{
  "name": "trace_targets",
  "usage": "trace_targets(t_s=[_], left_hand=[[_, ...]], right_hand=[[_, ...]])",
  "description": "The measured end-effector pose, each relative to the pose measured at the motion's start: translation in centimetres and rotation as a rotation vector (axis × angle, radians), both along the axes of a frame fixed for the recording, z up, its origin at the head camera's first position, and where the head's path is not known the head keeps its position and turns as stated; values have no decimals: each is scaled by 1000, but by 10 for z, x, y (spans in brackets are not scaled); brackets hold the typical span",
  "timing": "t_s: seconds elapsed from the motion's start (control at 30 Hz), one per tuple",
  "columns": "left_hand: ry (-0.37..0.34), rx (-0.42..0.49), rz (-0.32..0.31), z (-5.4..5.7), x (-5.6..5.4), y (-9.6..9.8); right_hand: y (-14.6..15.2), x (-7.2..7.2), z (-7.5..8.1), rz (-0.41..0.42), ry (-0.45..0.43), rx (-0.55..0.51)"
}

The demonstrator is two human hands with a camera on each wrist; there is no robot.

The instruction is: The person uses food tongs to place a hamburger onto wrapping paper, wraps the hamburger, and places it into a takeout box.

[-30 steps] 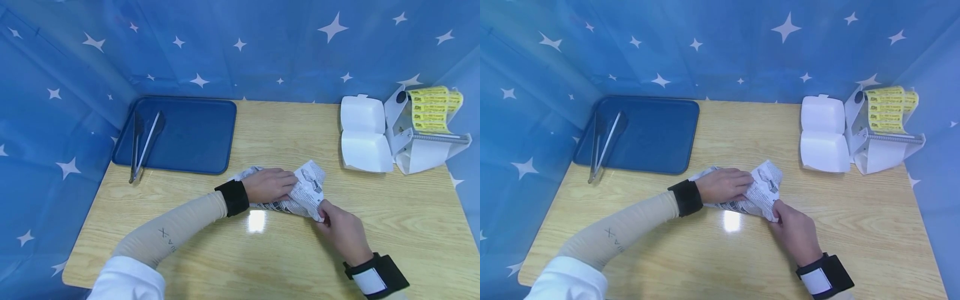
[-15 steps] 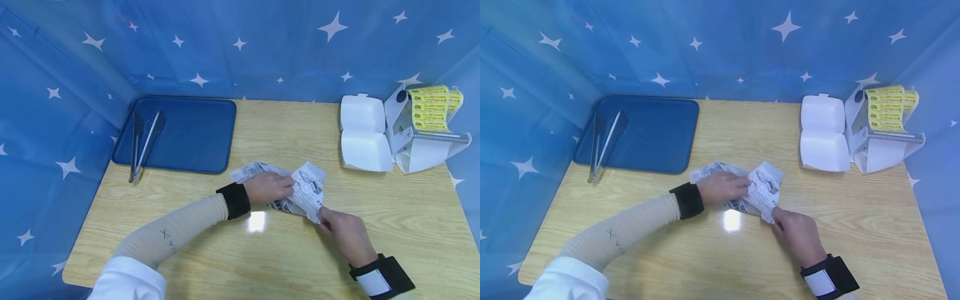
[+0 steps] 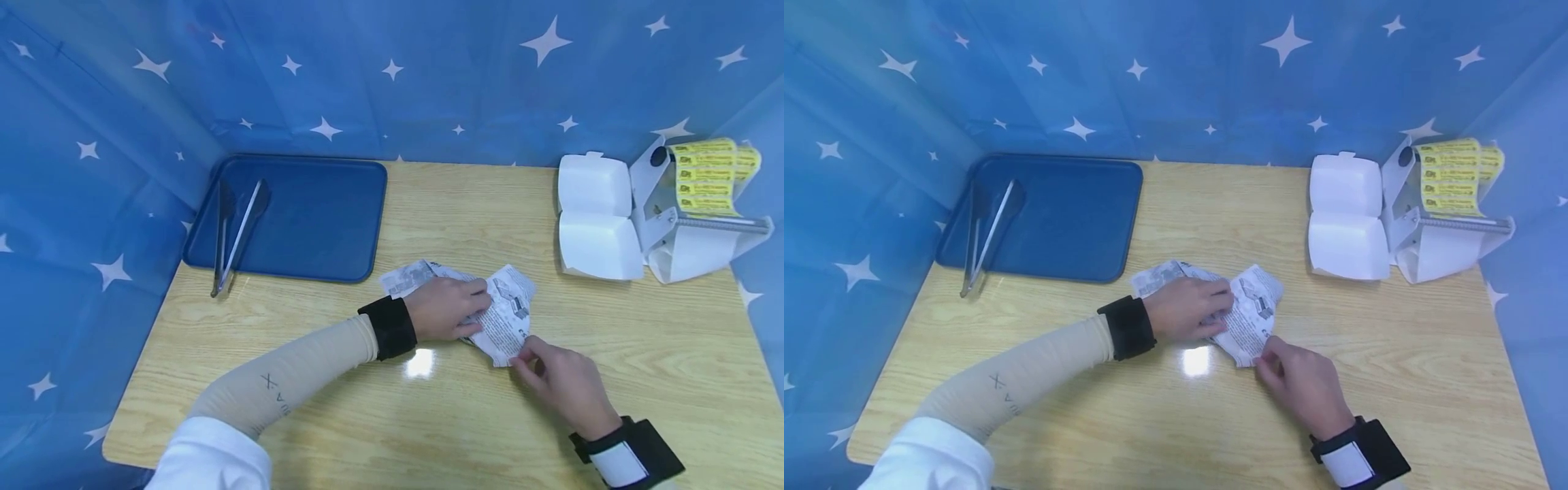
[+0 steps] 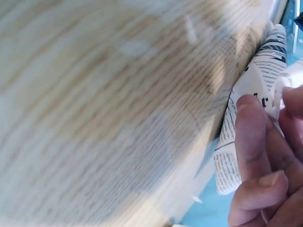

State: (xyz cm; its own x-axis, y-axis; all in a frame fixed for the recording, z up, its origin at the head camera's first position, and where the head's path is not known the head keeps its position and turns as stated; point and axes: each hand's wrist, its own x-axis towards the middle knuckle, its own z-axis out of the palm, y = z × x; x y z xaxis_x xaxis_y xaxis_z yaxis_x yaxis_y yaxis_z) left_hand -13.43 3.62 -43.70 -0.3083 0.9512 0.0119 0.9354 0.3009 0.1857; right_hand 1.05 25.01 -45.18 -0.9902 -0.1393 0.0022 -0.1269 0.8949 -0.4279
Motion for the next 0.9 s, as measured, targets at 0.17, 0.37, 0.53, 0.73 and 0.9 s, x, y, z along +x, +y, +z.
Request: trace_targets(t_s=[0.17, 0.37, 0.53, 0.73, 0.9], left_hand=[[-5, -106, -11, 0, 1, 1], [-5, -75, -9, -5, 1, -1], [-33, -70, -3, -6, 0, -2], [-56, -73, -14, -5, 0, 1], [-52, -69, -22, -8, -1, 1]], right_hand=[[-1, -5, 1, -19, -59, 1], [26, -25, 9, -111, -214, -348], [50, -60, 2, -177, -318, -598], [55, -85, -14, -227, -433, -630], [47, -91, -18, -237, -431, -590]])
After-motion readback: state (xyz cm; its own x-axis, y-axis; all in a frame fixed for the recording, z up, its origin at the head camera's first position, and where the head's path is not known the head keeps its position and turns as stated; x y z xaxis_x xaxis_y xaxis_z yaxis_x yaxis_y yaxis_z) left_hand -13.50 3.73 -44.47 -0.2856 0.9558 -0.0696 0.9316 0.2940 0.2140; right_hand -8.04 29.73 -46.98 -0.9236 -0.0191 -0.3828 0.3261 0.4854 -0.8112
